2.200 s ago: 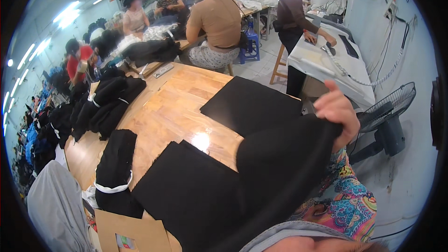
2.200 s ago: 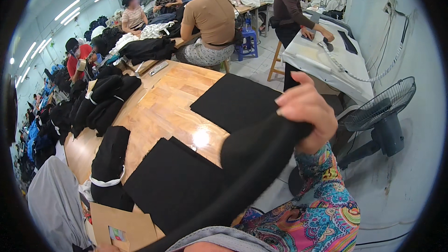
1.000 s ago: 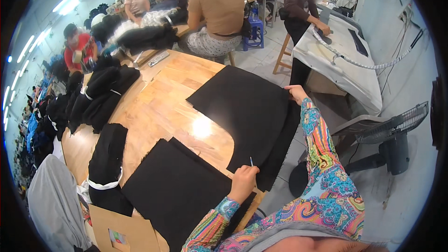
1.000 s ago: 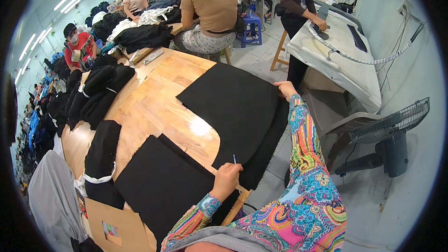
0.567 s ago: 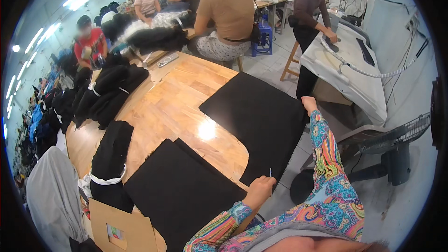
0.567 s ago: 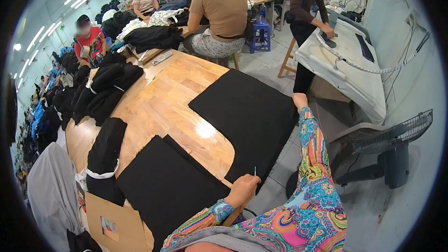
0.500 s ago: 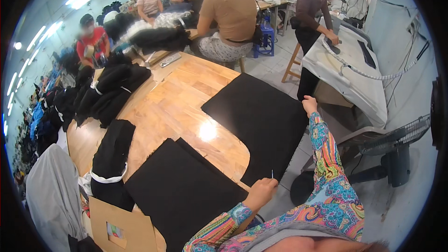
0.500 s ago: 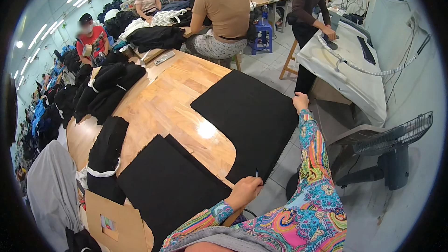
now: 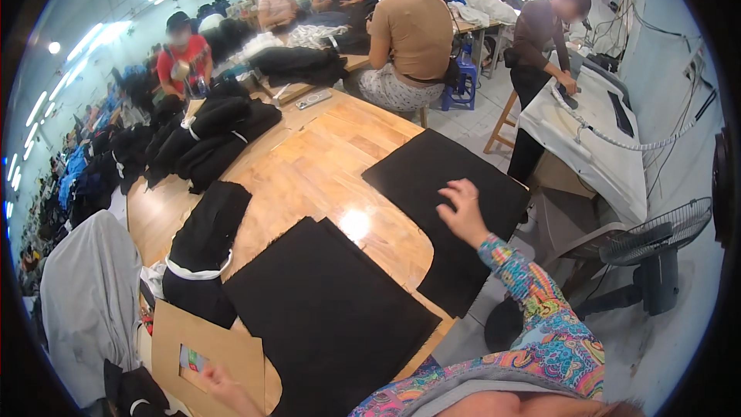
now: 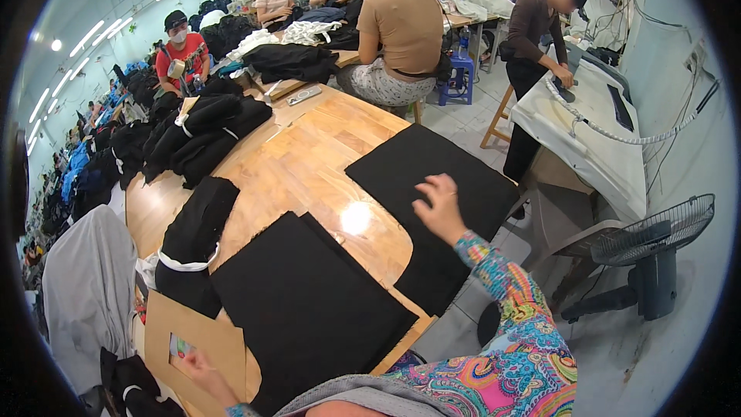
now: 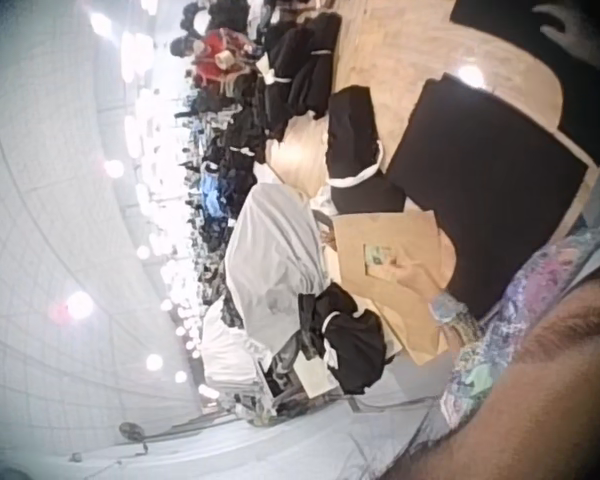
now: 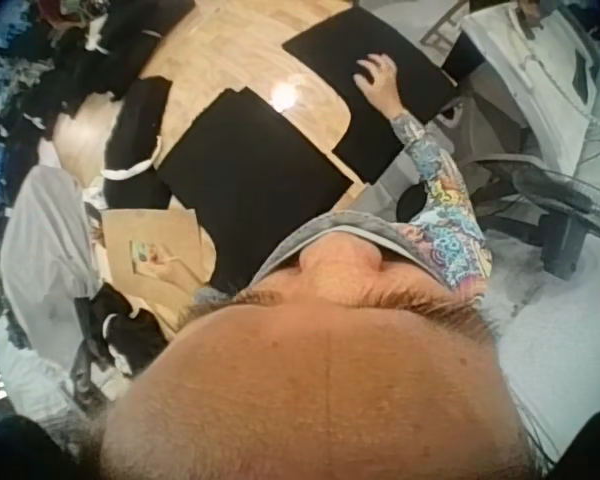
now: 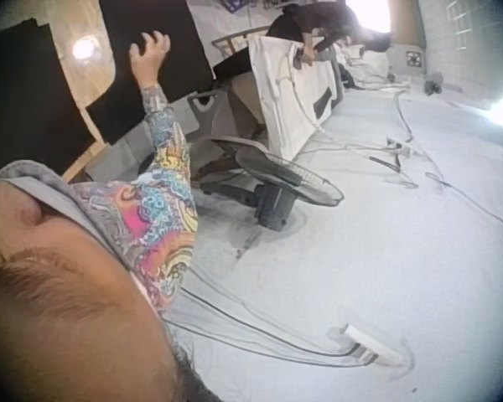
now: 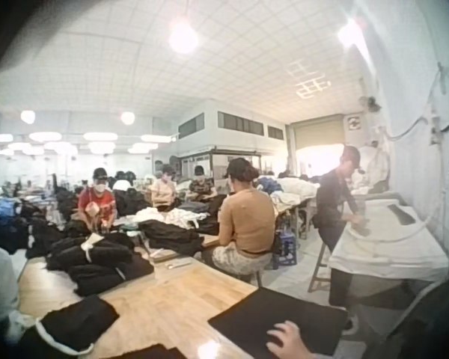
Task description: The person uses a cardboard template and a white marking tool to trace shapes onto black fabric pieces. They repeatedly position the template, trace the outline, and then move the template to a new location on the fabric to repeat the process.
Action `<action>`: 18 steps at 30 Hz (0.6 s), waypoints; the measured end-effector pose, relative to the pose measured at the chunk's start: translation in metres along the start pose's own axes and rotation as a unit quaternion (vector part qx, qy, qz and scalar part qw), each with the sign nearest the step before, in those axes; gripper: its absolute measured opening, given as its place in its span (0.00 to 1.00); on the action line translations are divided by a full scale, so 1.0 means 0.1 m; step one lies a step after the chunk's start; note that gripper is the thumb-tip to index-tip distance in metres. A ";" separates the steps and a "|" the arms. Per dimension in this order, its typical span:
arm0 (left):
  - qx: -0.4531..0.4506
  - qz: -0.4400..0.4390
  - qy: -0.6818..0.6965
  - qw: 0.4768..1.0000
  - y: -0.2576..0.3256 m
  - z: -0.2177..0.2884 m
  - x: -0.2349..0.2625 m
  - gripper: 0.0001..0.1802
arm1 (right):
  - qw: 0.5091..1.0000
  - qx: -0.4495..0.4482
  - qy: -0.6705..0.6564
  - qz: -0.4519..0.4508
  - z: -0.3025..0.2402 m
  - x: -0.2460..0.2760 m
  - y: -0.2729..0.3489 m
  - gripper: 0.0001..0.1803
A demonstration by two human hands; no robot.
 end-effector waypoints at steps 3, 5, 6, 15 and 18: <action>0.020 0.146 -0.364 0.920 -0.16 -0.12 0.82 0.10 | 0.983 0.059 -0.135 -0.107 -0.97 -0.42 0.03 0.20; 0.071 0.147 -0.331 0.929 -0.30 -0.50 0.99 0.10 | 0.962 0.064 -0.165 -0.208 -1.45 -0.71 0.26 0.23; 0.094 0.141 -0.296 0.940 -0.37 -0.70 1.14 0.10 | 0.950 0.105 -0.183 -0.230 -1.77 -0.81 0.32 0.25; 0.116 0.107 -0.178 0.971 -0.33 -1.21 1.33 0.10 | 0.915 0.186 -0.104 -0.344 -2.49 -1.12 0.86 0.32; 0.022 0.122 -0.145 0.982 -0.03 -0.37 1.05 0.11 | 0.915 0.184 -0.097 -0.346 -2.50 -1.11 0.86 0.31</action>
Point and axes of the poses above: each hand's wrist, its own y-axis away from the middle knuckle, its own x-axis out of the back of the hand, z = x × y, the point moved 4 cm from there along -y, towards the middle knuckle, and after that the axes turned 5 degrees about x, right-handed, at the moved point
